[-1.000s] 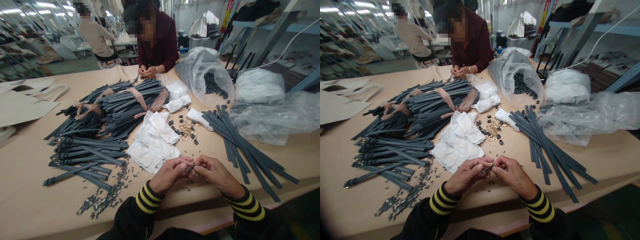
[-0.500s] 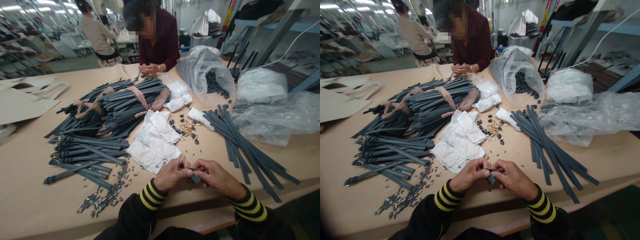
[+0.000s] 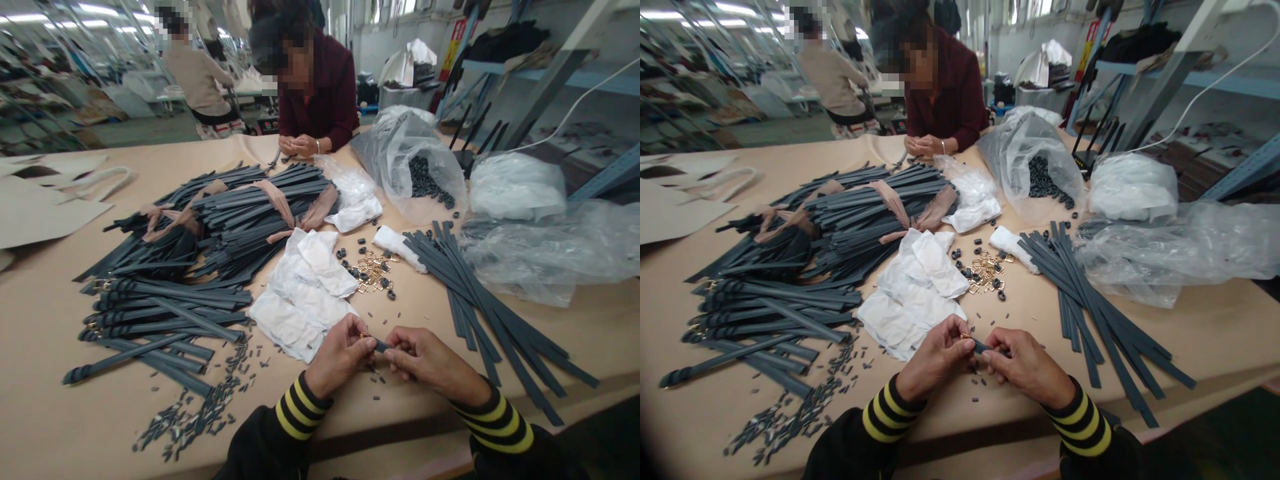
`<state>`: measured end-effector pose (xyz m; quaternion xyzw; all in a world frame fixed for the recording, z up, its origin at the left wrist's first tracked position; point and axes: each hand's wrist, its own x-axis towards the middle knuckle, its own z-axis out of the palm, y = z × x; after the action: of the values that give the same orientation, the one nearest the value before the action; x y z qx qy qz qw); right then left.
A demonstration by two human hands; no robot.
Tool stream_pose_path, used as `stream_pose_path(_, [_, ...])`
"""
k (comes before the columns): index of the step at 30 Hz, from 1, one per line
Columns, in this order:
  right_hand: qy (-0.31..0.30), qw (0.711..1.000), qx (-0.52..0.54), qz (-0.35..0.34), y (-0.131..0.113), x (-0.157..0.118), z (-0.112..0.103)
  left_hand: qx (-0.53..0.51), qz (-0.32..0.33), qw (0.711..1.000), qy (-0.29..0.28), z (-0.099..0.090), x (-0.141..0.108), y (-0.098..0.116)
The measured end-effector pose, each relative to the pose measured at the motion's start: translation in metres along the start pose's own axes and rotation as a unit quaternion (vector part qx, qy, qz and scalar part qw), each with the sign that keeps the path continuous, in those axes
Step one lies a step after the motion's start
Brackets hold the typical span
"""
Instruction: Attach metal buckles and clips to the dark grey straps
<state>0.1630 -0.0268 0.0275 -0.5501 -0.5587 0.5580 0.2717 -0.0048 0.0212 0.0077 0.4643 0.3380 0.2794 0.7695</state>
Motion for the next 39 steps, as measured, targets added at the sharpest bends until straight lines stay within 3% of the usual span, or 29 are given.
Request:
stream_pose_path(4, [0.003,0.995,-0.093,-0.03,-0.009,0.005,-0.009,0.062,-0.045,0.996,-0.048,0.001,0.007,0.006])
stream_pose_path(7, [-0.003,0.986,-0.155,-0.063,-0.012,0.019,-0.027,0.075,-0.054,0.995,-0.031,0.004,0.013,0.005])
stream_pose_path(9, [0.064,0.973,-0.213,-0.068,-0.009,0.033,-0.04,0.066,-0.047,0.997,-0.003,0.006,0.015,0.002])
stream_pose_path(12, [0.195,0.928,-0.317,-0.035,-0.001,0.057,-0.051,0.057,-0.049,0.997,0.024,0.005,0.017,-0.002])
stream_pose_path(15, [0.221,0.9,-0.375,-0.015,0.006,0.072,-0.049,0.057,-0.05,0.997,0.032,0.003,0.017,-0.003])
stream_pose_path(19, [0.228,0.896,-0.381,-0.017,-0.001,0.065,-0.045,0.058,-0.052,0.996,0.047,0.003,0.016,-0.002])
stream_pose_path(21, [0.225,0.92,-0.319,-0.019,-0.01,0.05,-0.043,0.053,-0.052,0.996,0.052,0.003,0.016,-0.001])
stream_pose_path(23, [0.197,0.963,-0.182,-0.021,-0.018,0.034,-0.036,0.045,-0.046,0.997,0.047,0.004,0.016,-0.001])
stream_pose_path(25, [0.16,0.986,-0.038,-0.013,-0.02,0.022,-0.025,0.034,-0.032,0.998,0.044,0.004,0.016,-0.001])
stream_pose_path(27, [0.15,0.988,0.035,0.002,-0.016,0.015,-0.013,0.024,-0.02,0.999,0.039,0.004,0.016,-0.002])
stream_pose_path(30, [0.184,0.979,0.084,0.016,-0.004,0.014,-0.001,0.008,-0.015,0.999,0.03,0.008,0.014,-0.003])
stream_pose_path(39, [0.193,0.968,0.161,0.004,0.007,0.01,0.008,0.067,0.021,0.996,0.061,0.022,0.007,-0.005])
